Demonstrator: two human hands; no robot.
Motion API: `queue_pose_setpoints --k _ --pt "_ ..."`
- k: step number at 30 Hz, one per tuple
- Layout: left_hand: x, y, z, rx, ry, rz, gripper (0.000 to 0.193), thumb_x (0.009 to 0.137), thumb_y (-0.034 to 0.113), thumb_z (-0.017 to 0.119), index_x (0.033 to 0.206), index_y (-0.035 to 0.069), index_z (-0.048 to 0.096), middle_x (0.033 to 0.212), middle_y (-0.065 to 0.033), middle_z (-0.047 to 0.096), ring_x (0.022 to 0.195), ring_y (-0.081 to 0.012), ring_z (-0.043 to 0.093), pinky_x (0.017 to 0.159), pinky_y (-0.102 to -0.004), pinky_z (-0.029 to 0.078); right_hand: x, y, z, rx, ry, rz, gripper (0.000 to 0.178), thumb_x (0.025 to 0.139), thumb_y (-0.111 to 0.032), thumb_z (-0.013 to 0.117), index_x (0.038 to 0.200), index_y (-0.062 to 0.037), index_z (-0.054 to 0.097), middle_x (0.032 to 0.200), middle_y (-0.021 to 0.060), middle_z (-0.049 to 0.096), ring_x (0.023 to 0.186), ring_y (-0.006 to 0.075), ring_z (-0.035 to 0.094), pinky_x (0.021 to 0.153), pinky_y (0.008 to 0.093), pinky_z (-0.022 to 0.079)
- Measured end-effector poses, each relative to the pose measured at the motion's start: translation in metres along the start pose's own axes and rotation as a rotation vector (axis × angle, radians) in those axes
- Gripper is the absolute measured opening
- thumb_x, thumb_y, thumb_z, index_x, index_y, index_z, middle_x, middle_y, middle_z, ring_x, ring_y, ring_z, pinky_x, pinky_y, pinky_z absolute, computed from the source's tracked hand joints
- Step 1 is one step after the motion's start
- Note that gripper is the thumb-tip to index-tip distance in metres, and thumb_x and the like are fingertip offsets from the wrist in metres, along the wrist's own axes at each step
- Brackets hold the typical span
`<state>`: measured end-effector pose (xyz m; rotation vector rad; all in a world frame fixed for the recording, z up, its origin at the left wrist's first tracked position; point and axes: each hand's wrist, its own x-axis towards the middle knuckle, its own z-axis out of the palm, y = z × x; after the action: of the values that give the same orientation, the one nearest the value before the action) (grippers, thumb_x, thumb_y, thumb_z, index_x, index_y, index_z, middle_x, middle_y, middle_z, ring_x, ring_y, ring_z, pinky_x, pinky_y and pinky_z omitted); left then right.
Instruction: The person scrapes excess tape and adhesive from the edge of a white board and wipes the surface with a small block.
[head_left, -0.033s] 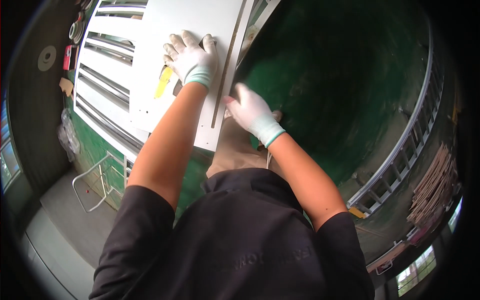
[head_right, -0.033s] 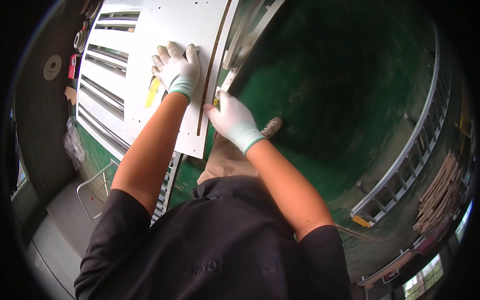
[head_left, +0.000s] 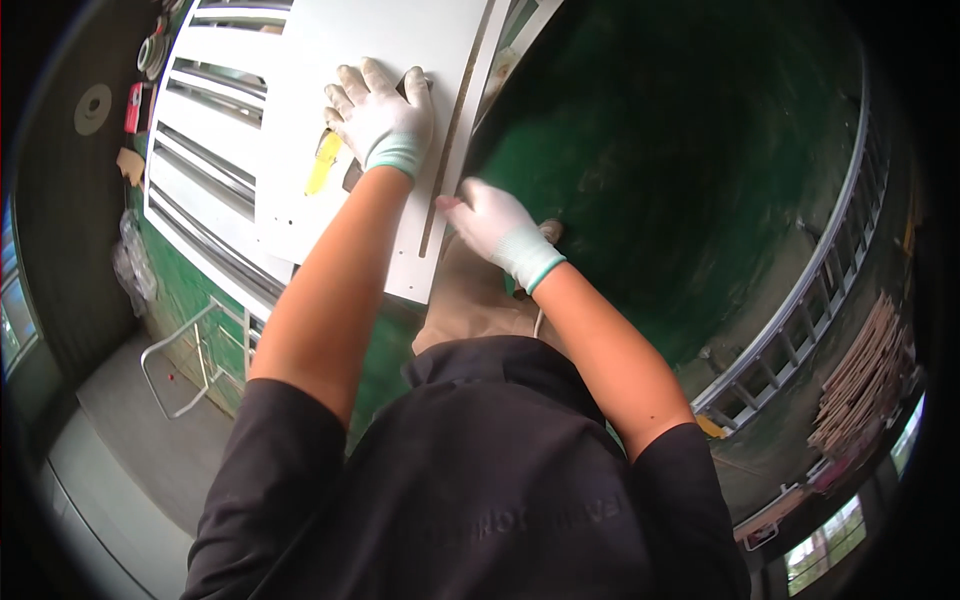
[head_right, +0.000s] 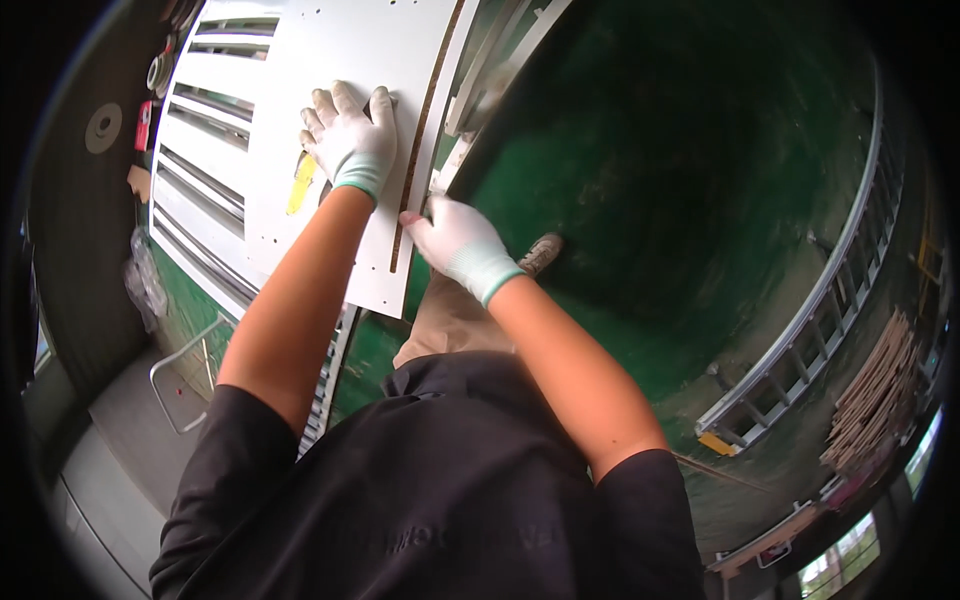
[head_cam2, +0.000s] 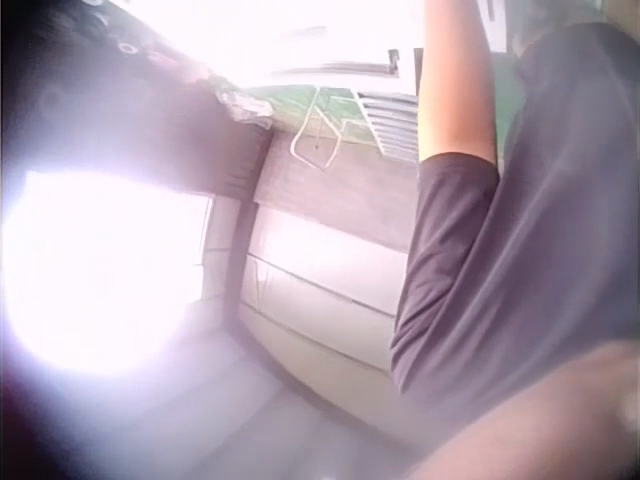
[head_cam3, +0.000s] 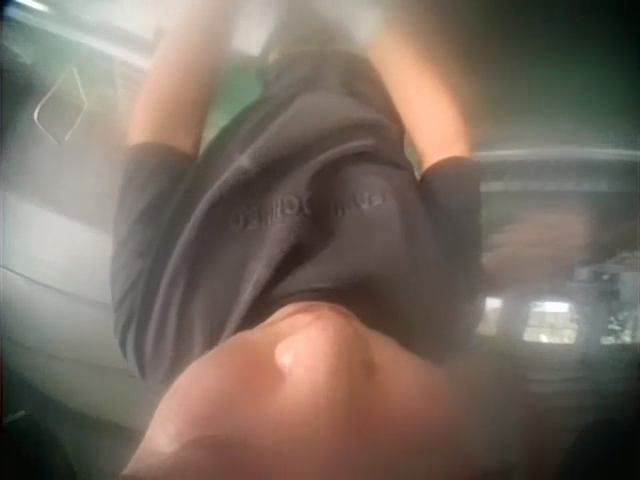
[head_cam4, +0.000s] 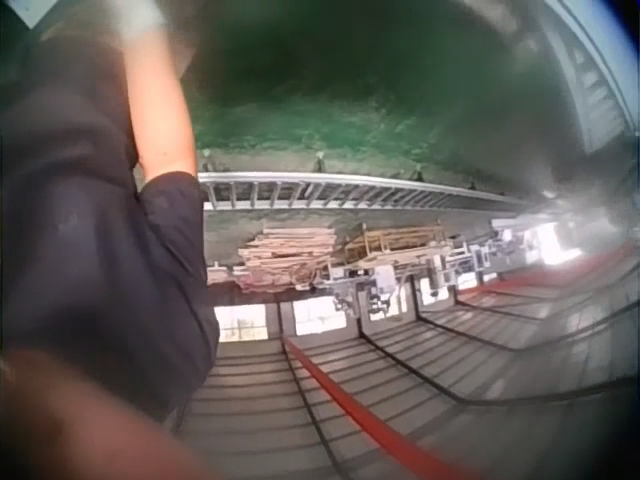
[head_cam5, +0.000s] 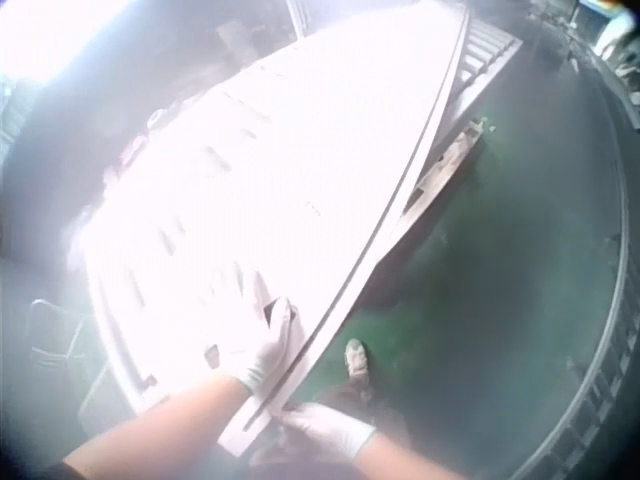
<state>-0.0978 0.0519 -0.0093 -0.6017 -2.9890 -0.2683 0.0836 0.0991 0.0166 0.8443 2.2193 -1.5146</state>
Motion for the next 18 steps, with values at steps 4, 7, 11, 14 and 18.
queue_pose_setpoints --k 4,7,11,14,18 --pt "-0.007 0.007 0.006 0.055 0.082 0.032 0.078 0.098 0.059 0.048 0.151 0.002 0.044 0.158 -0.0276 0.038 0.148 -0.0496 0.03 0.123 -0.0602 0.016 0.018 0.026 0.005 0.568 -0.432 0.168 0.054 0.103 -0.049 0.056 0.105 0.0043 0.065 0.08 0.0097 0.064 0.071 0.0226 0.063 0.068 0.0353 0.052" --pt "-0.006 0.003 0.002 0.09 0.101 0.03 0.077 0.097 0.057 0.05 0.15 0.002 0.046 0.157 -0.0276 0.039 0.147 -0.0491 0.031 0.122 -0.0604 0.017 0.024 0.006 -0.024 0.447 -0.57 0.251 0.051 0.105 -0.048 0.056 0.1 0.0024 0.064 0.075 0.0053 0.061 0.065 0.0175 0.061 0.065 0.031 0.051" --pt "-0.009 0.008 -0.004 0.077 0.077 0.052 0.075 0.095 0.053 0.056 0.148 0.001 0.048 0.155 -0.028 0.041 0.145 -0.0491 0.033 0.122 -0.0606 0.018 0.034 0.03 -0.029 0.586 -0.838 0.294 0.051 0.104 -0.052 0.055 0.1 -0.0016 0.063 0.08 0.0057 0.066 0.064 0.0177 0.065 0.068 0.0322 0.054" --pt "-0.007 0.014 -0.01 0.093 0.029 0.032 0.073 0.095 0.049 0.06 0.147 0.0 0.048 0.155 -0.0281 0.041 0.144 -0.0492 0.034 0.121 -0.06 0.02 0.037 0.06 -0.011 1.136 -0.923 0.675 0.037 0.102 -0.045 0.061 0.104 -0.0073 0.064 0.08 0.0014 0.065 0.061 0.0155 0.061 0.058 0.0297 0.046" --pt "-0.002 0.012 -0.016 0.094 -0.002 0.026 0.072 0.092 0.041 0.065 0.147 -0.001 0.046 0.153 -0.0292 0.042 0.142 -0.0497 0.036 0.12 -0.0591 0.023 0.04 0.059 -0.019 1.292 -1.05 0.752 0.014 0.1 -0.024 0.064 0.1 -0.0098 0.063 0.064 -0.0084 0.044 0.046 0.0058 0.027 0.046 0.0243 0.022"
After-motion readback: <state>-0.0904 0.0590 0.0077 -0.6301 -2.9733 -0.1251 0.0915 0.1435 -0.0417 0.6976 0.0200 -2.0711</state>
